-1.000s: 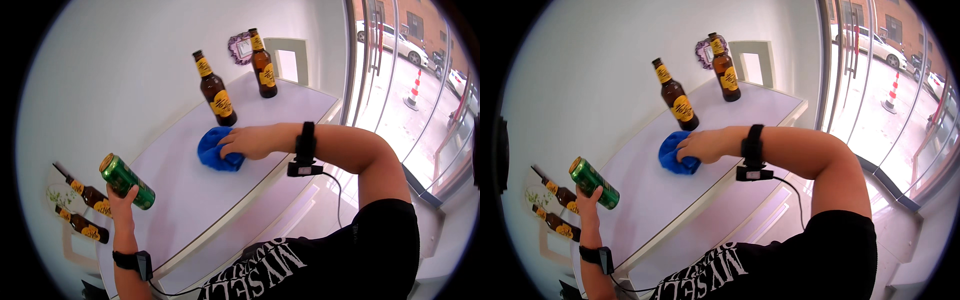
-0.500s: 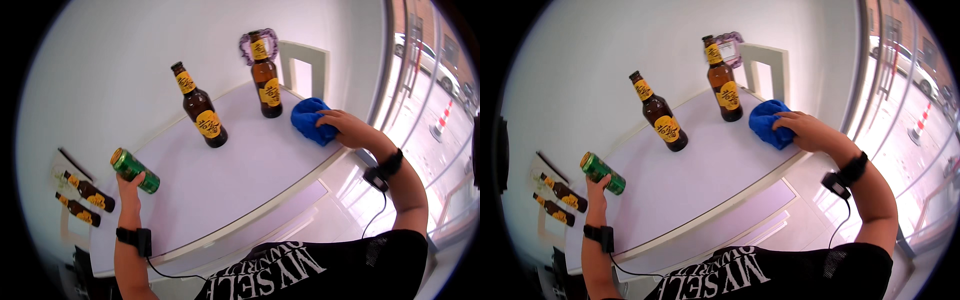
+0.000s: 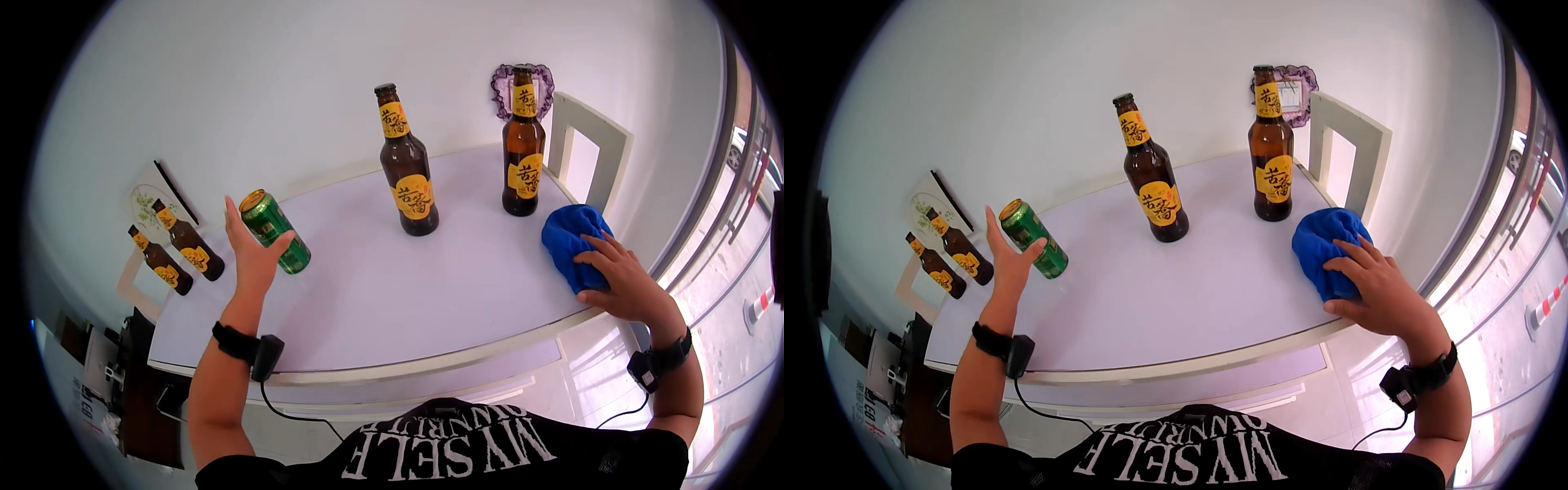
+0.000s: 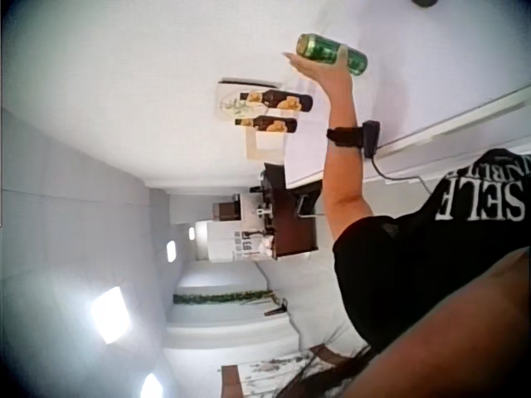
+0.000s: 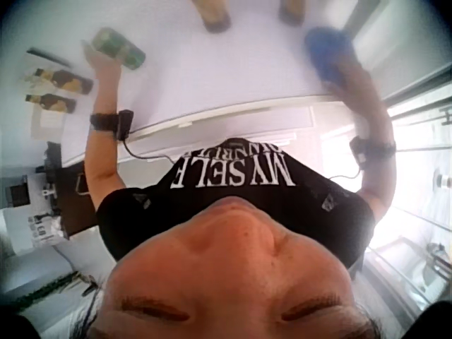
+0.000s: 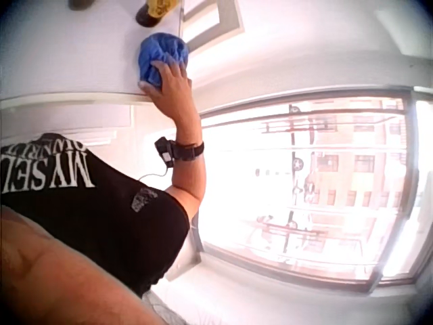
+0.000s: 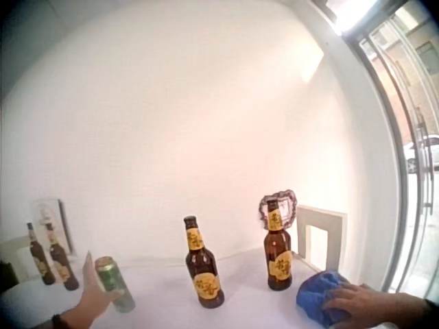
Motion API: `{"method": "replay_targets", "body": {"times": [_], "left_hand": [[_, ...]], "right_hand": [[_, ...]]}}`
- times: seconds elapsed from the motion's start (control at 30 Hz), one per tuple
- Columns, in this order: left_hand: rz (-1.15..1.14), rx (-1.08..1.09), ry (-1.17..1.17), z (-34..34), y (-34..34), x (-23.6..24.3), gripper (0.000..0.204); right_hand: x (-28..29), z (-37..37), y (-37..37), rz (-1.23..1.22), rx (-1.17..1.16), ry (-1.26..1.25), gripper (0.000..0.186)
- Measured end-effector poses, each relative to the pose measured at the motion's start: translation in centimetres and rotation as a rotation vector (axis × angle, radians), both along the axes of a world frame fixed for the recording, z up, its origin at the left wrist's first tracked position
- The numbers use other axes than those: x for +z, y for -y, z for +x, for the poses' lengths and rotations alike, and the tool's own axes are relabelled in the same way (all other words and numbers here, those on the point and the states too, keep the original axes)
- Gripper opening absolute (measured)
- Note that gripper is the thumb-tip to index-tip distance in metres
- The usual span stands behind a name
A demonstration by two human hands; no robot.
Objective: The person wipes down the surfaces of a white shelving unit with a blue cloth, moving bottles and a can aside to clean underneath and around them.
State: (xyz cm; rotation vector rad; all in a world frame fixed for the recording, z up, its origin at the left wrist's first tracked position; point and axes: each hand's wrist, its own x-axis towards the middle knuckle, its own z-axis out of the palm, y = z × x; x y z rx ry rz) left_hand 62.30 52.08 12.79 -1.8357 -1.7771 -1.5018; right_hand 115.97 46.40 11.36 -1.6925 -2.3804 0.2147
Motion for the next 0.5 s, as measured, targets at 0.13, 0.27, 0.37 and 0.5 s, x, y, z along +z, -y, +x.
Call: {"method": "replay_targets", "body": {"times": [0.13, 0.27, 0.37, 0.5], "left_hand": [[0.080, -0.207, -0.264, 8.1, 1.6, 4.9, 0.113], [-0.216, -0.591, 0.287, 13.8, -2.2, 4.7, 0.113], [-0.364, -0.583, 0.454, 15.4, -6.2, 1.6, 0.116], [-0.368, -0.746, 0.554, 16.6, -10.1, -1.9, 0.106]], "right_hand": [[0.6, 0.8, 0.1, -0.006, 0.013, -0.040, 0.038], [1.2, 0.8, -1.2, -0.074, 0.064, -0.133, 0.034], [2.3, -1.3, -0.9, -0.134, -0.152, -0.191, 0.039], [1.7, -1.3, -0.8, 0.016, -0.107, -0.250, 0.058]]}}
